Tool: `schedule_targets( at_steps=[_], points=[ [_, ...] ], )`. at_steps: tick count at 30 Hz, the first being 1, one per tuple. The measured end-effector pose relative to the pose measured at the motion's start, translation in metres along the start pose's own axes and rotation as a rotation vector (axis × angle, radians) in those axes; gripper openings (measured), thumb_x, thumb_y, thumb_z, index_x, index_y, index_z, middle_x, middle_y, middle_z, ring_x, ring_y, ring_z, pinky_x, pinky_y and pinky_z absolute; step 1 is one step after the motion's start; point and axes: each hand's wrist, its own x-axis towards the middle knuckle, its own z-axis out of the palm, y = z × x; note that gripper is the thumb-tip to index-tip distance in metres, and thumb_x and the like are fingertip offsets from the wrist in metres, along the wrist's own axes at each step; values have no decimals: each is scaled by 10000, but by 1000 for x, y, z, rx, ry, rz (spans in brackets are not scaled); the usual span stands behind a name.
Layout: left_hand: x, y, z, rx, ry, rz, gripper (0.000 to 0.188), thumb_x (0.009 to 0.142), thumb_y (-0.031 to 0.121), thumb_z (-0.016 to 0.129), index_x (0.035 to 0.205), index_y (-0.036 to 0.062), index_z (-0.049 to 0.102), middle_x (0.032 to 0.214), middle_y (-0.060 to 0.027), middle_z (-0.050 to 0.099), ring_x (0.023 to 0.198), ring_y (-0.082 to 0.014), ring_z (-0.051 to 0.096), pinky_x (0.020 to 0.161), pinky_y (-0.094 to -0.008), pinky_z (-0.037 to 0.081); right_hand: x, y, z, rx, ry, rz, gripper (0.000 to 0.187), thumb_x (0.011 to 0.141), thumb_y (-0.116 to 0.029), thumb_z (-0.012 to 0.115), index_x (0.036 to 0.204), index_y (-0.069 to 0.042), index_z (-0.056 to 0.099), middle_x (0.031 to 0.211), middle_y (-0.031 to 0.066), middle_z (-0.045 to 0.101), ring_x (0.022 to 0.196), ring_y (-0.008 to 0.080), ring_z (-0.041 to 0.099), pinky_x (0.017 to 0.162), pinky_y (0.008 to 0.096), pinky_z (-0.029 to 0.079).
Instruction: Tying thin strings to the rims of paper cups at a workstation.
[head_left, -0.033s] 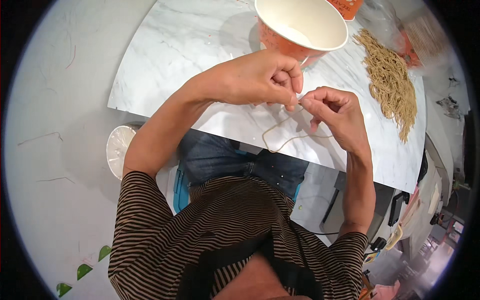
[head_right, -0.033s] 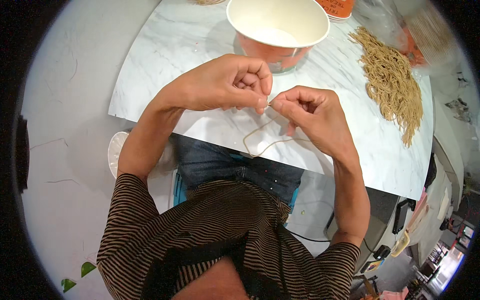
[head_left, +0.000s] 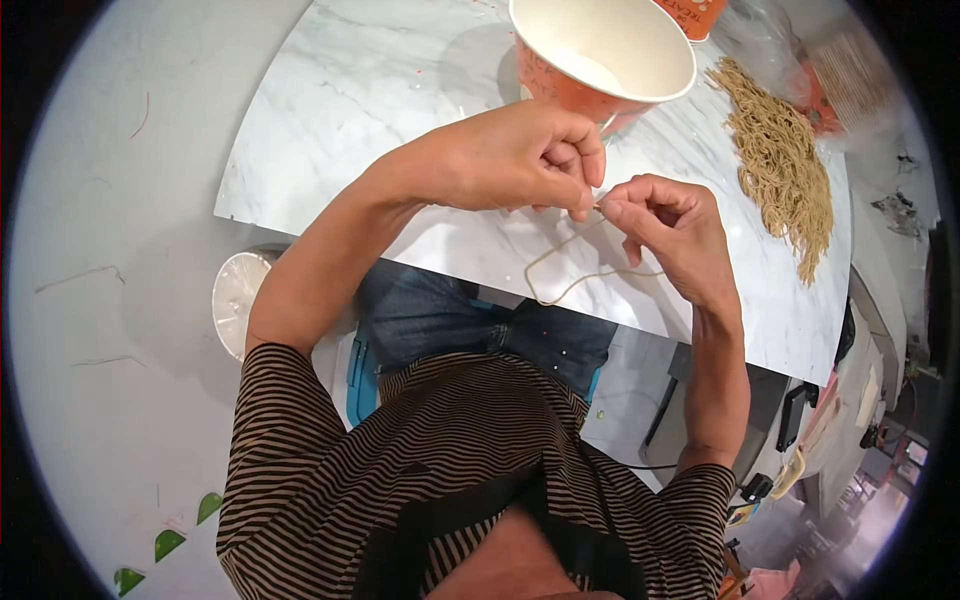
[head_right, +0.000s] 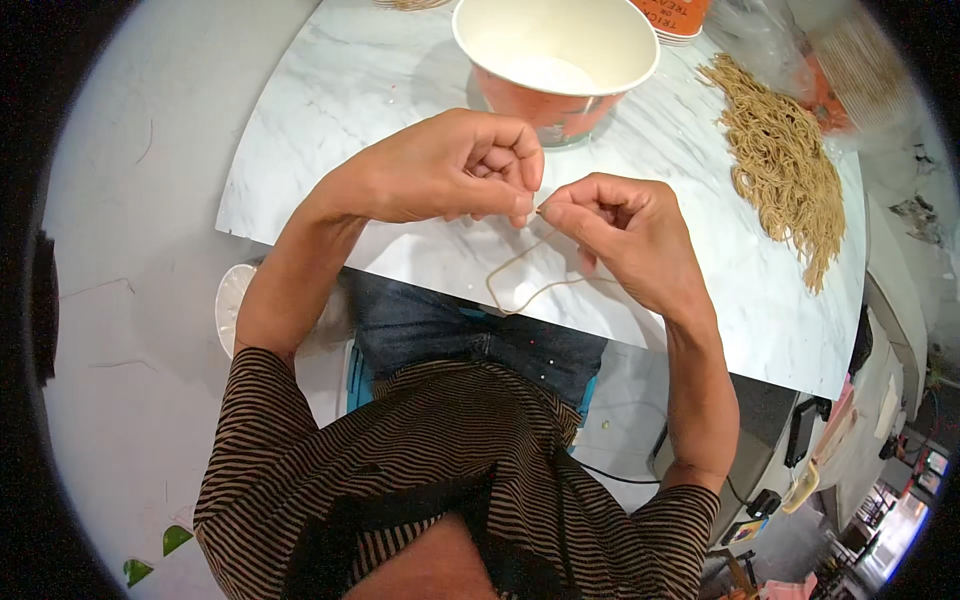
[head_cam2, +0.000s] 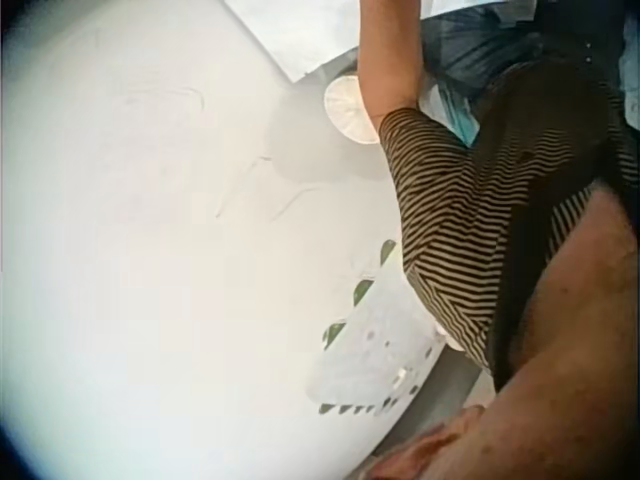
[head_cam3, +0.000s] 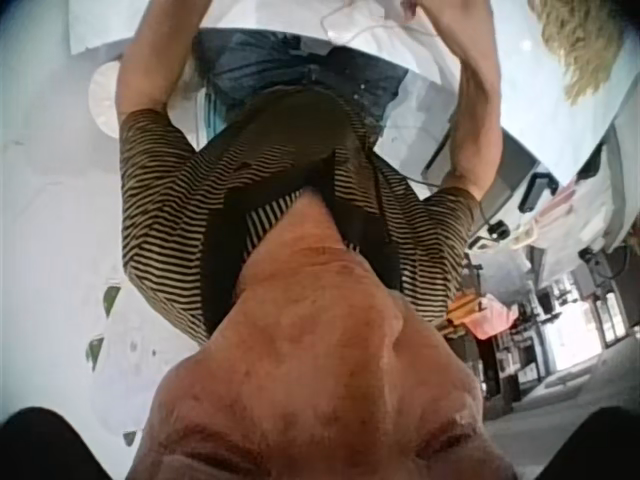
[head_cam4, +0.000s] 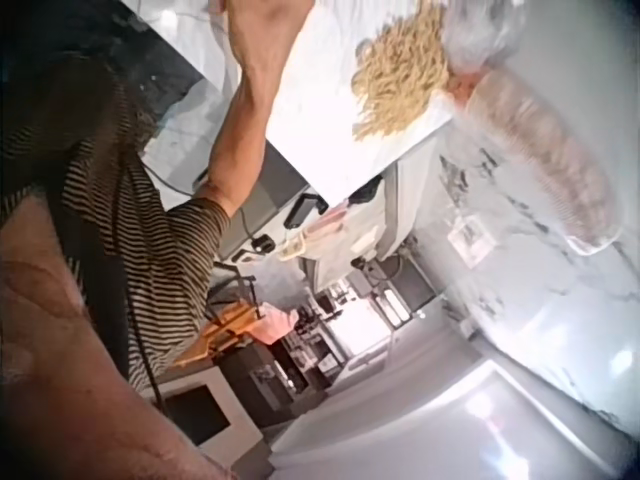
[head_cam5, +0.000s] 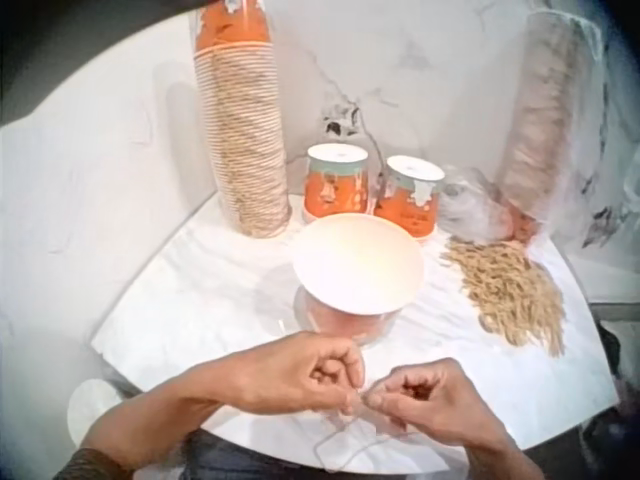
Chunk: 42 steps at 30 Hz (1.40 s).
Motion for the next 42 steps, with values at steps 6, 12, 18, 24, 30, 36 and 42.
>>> schedule_targets(
  at_steps=[6,12,18,24,30,36,42],
  points=[
    [-10,10,-9,40,114,-4,141,948,150,696,1022,38,652,836,28,715,721,-25,592,580,-197,418,-4,0,-4,-12,104,57,125,922,-123,786,955,-2,786,640,-73,587,535,-1,427,475,200,303],
    [2,16,-8,617,698,532,210,880,60,768,1073,46,688,970,-52,723,882,-175,671,773,-295,507,-6,7,-5,-5,239,9,110,924,-114,785,944,-6,784,606,-123,495,563,-12,390,517,197,299],
    [44,-5,-8,1058,668,600,303,824,105,785,1118,70,723,947,-112,752,953,-320,709,854,-407,523,5,8,-3,25,393,-187,99,939,-81,760,922,17,755,708,-96,544,650,4,427,591,194,335],
    [36,9,-4,1025,581,454,255,865,124,770,1115,89,736,878,-96,758,853,-300,701,807,-390,510,16,7,-17,112,471,-366,90,955,-83,740,936,4,726,829,-60,650,727,7,517,640,182,407],
    [32,16,15,996,564,432,343,829,109,820,1155,103,713,821,-59,736,781,-257,681,783,-376,498,15,21,-11,126,540,-414,95,944,-87,734,912,1,717,842,-49,651,723,14,533,647,193,420],
    [38,20,30,995,618,380,372,818,139,855,1159,111,709,762,-48,714,723,-229,678,760,-337,485,14,32,-6,18,582,-556,29,921,35,705,918,10,691,882,-11,585,740,39,523,637,200,423],
    [39,19,31,1005,636,334,367,818,152,866,1148,109,712,754,-50,714,741,-197,698,750,-329,476,20,34,-5,4,651,-604,41,856,16,724,850,-7,691,792,-20,587,612,11,474,517,204,375]
  ],
)
